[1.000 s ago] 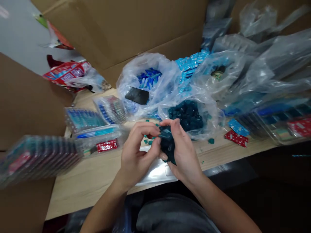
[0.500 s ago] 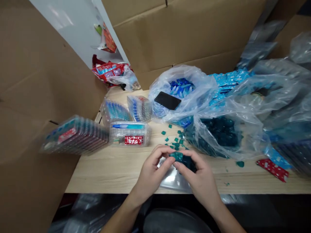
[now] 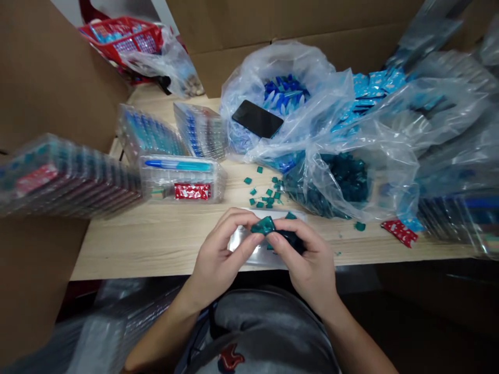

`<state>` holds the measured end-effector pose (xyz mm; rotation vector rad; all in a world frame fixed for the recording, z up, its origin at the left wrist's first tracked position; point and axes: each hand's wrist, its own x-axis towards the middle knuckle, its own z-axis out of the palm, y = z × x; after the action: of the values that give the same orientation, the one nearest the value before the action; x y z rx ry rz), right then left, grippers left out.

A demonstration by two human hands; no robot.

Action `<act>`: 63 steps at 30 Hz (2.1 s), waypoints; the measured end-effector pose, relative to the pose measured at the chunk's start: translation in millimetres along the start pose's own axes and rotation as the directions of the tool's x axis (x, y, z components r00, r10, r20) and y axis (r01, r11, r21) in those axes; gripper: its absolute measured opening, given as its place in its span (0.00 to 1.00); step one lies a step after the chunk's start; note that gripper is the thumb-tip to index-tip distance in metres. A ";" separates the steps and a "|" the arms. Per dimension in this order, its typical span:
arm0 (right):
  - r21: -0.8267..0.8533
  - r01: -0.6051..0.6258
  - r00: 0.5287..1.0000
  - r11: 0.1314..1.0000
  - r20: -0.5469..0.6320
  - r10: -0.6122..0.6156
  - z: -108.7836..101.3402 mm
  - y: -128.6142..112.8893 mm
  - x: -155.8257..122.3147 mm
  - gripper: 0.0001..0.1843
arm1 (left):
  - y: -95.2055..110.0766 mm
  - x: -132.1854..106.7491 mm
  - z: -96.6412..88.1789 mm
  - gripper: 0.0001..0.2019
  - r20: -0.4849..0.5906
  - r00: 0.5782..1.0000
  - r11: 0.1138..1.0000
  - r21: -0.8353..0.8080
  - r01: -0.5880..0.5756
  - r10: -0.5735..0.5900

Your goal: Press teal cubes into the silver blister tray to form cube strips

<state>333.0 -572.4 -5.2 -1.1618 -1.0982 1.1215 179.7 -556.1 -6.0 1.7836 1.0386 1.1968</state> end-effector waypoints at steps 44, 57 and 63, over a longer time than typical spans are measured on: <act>0.461 -0.698 0.715 0.549 0.390 0.581 5.5 17.6 -20.1 0.25 | -8.6 -29.9 16.9 0.12 -0.095 0.991 0.975 -0.213 0.068 -0.090; 0.572 -0.601 0.777 0.558 0.256 0.575 -16.0 5.2 -7.9 0.21 | -14.5 118.9 -97.3 0.08 -0.385 0.852 0.826 -0.556 0.092 -0.354; 0.610 -0.545 0.814 0.575 0.221 0.537 -33.3 12.9 -7.6 0.17 | -25.7 -0.8 -59.3 0.11 -0.152 0.923 0.885 -0.376 0.276 -0.353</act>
<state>364.2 -582.8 -21.1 -0.9195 -0.2447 1.8148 117.8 -538.6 -11.8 1.1763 1.1109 1.2909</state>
